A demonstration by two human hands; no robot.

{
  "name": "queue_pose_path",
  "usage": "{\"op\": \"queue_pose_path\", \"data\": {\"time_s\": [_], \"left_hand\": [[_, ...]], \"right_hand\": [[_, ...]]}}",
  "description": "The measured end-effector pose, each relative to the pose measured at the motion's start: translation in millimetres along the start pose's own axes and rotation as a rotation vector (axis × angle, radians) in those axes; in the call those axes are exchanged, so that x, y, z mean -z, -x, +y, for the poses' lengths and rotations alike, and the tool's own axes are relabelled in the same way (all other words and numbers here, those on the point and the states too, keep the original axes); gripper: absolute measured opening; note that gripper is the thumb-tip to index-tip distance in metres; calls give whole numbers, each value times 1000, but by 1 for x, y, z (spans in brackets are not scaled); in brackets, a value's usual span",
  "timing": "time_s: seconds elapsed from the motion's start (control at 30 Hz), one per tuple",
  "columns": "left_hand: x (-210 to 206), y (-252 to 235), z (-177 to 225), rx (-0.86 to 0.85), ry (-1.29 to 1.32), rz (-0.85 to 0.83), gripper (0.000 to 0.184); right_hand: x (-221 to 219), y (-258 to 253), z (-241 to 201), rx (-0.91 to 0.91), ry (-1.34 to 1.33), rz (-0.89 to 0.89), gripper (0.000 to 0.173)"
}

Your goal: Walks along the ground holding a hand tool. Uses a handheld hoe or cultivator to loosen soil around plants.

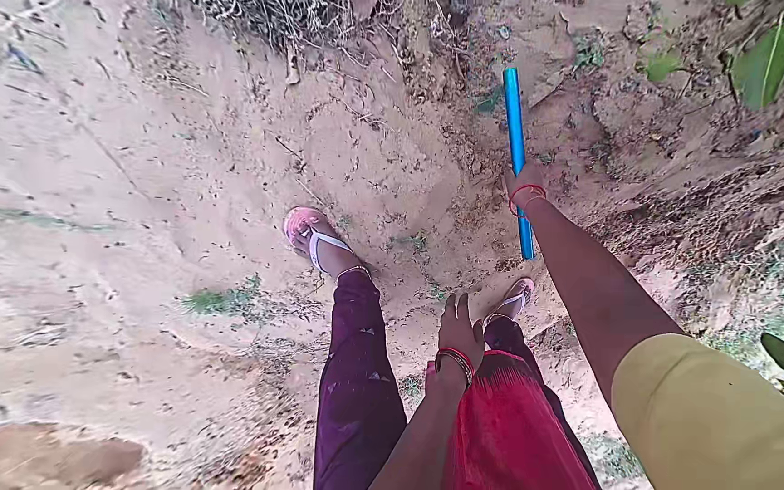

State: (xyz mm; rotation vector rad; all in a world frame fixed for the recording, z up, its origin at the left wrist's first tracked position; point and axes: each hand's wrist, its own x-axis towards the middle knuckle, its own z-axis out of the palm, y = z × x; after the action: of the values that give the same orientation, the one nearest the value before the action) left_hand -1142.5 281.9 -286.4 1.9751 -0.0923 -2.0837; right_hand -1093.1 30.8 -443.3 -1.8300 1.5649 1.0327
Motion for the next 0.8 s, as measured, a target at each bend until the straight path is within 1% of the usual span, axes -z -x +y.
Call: {"op": "queue_pose_path", "data": {"time_s": [0.1,0.23,0.33,0.4,0.5,0.6,0.67,0.73,0.8], "left_hand": [[2,0,-1,5,20,-3,63],[3,-1,5,-23,13,18,64],[5,-3,10,-35,-13,52,64],[2,-4,12,-49,-34,75,64],[2,-6,20,-70,-62,108,64],[5,-4,30,-82,-97,135,63],[3,-5,35,-90,-107,146,63],[-1,-6,40,-102,-117,147,63],[-6,-6,43,-104,-138,131,63]], "right_hand": [[13,17,11,14,78,-37,47],[23,38,41,74,234,-84,46],[29,62,45,117,376,-122,45],[48,85,45,148,480,-139,47],[100,125,59,185,598,-113,46],[172,174,93,153,627,13,46],[222,204,128,115,600,183,48],[266,217,169,100,499,387,49],[297,208,209,55,380,569,55]]}}
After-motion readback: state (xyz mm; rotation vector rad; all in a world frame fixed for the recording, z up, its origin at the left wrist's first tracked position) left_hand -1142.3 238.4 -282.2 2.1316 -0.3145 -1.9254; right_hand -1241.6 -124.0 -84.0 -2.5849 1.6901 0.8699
